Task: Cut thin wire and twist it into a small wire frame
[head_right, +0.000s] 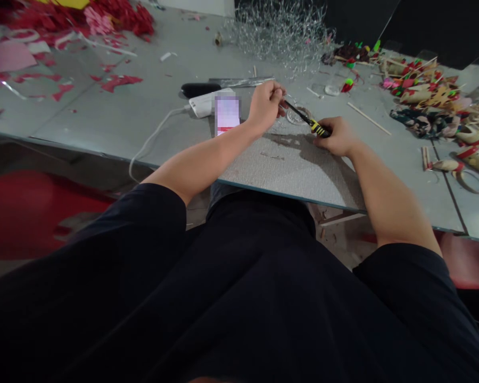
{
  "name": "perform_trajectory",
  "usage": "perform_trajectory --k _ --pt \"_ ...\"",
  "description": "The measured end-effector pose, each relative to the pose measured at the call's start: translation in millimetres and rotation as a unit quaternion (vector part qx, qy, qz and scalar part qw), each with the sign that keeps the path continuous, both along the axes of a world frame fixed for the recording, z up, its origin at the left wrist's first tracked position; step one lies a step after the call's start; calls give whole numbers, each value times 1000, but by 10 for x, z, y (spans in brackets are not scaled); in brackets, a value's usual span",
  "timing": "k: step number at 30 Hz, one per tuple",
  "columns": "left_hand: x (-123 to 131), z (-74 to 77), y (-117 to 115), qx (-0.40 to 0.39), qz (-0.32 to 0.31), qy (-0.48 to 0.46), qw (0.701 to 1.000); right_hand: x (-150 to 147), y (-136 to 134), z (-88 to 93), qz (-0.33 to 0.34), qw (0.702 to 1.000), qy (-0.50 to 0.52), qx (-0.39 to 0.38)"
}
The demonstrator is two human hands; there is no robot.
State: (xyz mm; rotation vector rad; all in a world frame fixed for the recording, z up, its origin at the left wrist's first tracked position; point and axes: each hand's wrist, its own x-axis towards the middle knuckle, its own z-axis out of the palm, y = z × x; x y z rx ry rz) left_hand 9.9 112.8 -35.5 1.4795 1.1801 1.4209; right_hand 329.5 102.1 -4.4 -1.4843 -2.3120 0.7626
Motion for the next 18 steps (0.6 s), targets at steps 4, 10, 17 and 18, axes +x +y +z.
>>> perform_trajectory --k 4,10,17,18 --pt "-9 50 -66 -4 -14 21 1000 -48 -64 -11 -7 999 -4 43" --pt "-2 90 -90 -13 -29 8 999 -28 -47 -42 -17 998 -19 51" --pt "32 139 -129 -33 -31 -8 999 -5 -6 -61 -11 998 -6 60" --pt "31 130 -116 -26 -26 -22 999 -1 -5 -63 -13 998 -5 57"
